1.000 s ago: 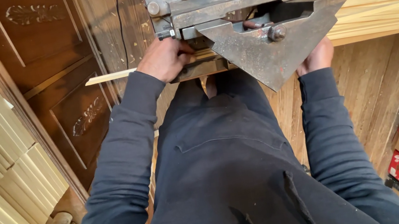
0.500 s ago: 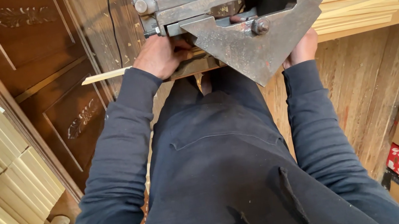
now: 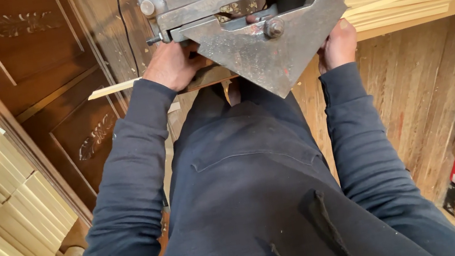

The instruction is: The person is using a foot-operated miter trimmer to cut wood moulding strips for picture frames.

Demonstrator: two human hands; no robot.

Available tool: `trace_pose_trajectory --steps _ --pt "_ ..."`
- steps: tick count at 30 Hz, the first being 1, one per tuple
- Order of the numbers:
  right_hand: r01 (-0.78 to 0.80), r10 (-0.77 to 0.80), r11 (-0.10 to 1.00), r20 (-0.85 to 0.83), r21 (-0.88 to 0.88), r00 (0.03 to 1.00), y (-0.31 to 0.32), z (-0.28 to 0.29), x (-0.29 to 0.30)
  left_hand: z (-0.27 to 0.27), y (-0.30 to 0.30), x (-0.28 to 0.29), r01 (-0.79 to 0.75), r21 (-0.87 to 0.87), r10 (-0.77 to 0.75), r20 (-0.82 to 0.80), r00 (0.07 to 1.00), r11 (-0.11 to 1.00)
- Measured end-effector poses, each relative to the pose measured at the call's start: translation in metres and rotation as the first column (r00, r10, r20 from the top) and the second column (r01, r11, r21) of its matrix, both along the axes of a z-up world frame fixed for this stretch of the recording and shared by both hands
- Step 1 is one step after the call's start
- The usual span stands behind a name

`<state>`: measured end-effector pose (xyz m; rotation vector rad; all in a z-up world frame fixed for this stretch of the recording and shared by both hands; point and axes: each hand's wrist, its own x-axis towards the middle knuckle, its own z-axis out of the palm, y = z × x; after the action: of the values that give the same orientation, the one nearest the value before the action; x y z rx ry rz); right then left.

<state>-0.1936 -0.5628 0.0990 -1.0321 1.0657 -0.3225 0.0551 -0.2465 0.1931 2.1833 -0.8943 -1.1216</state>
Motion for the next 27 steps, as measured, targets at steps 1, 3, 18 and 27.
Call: trace_pose_trajectory --steps 1,3,18,27 --pt "0.001 -0.001 1.0 -0.001 0.002 1.0 0.002 0.007 0.003 -0.004 0.001 -0.002 0.001 0.002 -0.001 -0.001 1.0 1.0" --pt "-0.017 0.017 1.0 0.01 0.013 1.0 0.007 0.021 0.011 -0.013 0.004 -0.004 -0.022 -0.029 0.022 0.008 1.0 0.999" --pt "-0.081 0.08 0.996 0.006 0.048 0.997 0.008 0.047 0.016 -0.011 0.002 -0.004 -0.029 -0.008 0.029 0.006 1.0 1.0" --pt "-0.145 0.136 0.986 -0.111 -0.078 0.985 -0.019 0.056 -0.047 -0.001 0.001 -0.004 -0.061 -0.101 0.059 -0.018 0.998 0.993"
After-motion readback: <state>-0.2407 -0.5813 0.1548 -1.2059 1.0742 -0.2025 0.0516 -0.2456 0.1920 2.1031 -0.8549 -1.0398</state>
